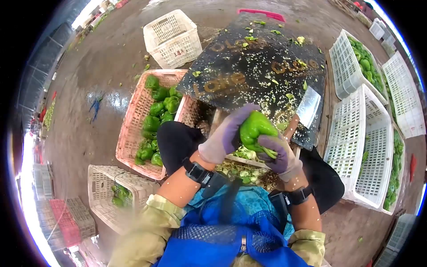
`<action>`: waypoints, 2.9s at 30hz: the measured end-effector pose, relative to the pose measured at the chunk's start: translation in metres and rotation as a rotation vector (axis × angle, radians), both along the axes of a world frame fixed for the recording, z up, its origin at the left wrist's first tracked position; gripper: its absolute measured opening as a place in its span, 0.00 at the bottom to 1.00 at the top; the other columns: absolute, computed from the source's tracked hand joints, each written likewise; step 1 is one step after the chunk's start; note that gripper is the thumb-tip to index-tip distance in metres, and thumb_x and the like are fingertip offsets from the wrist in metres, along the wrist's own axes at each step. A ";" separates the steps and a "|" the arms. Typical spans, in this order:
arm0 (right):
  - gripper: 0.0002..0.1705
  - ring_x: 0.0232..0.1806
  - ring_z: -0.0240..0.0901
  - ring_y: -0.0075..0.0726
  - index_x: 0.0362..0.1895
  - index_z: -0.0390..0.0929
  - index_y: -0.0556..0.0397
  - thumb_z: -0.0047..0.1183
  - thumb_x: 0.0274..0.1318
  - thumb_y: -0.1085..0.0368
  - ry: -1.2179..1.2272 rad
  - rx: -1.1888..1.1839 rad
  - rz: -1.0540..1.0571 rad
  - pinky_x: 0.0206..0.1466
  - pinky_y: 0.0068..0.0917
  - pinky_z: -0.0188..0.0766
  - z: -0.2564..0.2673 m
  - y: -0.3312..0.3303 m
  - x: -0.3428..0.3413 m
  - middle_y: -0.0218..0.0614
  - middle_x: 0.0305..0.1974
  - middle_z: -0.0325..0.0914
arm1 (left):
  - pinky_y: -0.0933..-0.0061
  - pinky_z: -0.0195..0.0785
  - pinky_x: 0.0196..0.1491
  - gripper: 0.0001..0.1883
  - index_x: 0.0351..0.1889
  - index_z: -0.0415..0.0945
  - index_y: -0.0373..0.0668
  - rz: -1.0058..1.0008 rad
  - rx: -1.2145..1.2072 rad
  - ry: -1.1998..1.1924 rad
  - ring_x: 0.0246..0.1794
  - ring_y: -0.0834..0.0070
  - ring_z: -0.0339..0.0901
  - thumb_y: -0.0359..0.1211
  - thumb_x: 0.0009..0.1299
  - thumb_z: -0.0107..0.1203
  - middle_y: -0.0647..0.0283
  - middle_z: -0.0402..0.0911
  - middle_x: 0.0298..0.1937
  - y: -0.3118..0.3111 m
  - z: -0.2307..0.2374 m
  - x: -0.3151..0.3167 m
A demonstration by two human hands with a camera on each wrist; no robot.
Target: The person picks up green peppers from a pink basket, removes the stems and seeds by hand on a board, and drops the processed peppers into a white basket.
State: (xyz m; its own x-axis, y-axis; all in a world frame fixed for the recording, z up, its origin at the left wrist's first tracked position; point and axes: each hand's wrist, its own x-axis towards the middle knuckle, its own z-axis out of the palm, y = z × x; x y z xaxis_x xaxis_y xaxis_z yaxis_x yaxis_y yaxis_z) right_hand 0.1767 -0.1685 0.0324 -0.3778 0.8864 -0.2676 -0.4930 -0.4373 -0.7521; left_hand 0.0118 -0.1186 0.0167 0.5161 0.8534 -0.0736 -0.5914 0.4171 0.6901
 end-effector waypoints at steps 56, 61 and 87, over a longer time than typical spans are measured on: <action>0.24 0.50 0.66 0.33 0.59 0.62 0.52 0.46 0.61 0.59 -0.052 0.115 -0.297 0.51 0.29 0.65 -0.008 0.038 0.151 0.34 0.53 0.66 | 0.50 0.62 0.55 0.20 0.57 0.67 0.48 0.182 -0.052 0.099 0.55 0.61 0.69 0.44 0.69 0.49 0.59 0.71 0.56 0.095 0.039 -0.143; 0.26 0.60 0.59 0.37 0.65 0.54 0.56 0.37 0.65 0.60 0.049 0.244 -0.190 0.62 0.32 0.58 -0.008 0.063 0.213 0.40 0.62 0.58 | 0.70 0.70 0.40 0.20 0.56 0.70 0.47 0.527 0.098 0.655 0.42 0.71 0.75 0.44 0.69 0.51 0.67 0.78 0.44 0.088 -0.001 -0.349; 0.33 0.55 0.64 0.27 0.70 0.48 0.46 0.38 0.65 0.53 -0.795 -0.123 -0.161 0.59 0.27 0.58 -0.073 0.144 0.015 0.33 0.62 0.59 | 0.56 0.64 0.56 0.41 0.64 0.55 0.44 -0.281 -0.169 1.890 0.57 0.47 0.67 0.31 0.50 0.61 0.42 0.67 0.57 0.047 -0.294 -0.385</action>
State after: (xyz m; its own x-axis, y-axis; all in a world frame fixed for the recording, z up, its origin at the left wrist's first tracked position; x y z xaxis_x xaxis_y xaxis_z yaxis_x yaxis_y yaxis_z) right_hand 0.1921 -0.0249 -0.0404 0.0956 0.8604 -0.5006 0.1035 -0.5088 -0.8546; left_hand -0.3735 -0.0719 -0.2776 -0.2216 0.6971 -0.6819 0.8555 0.4746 0.2072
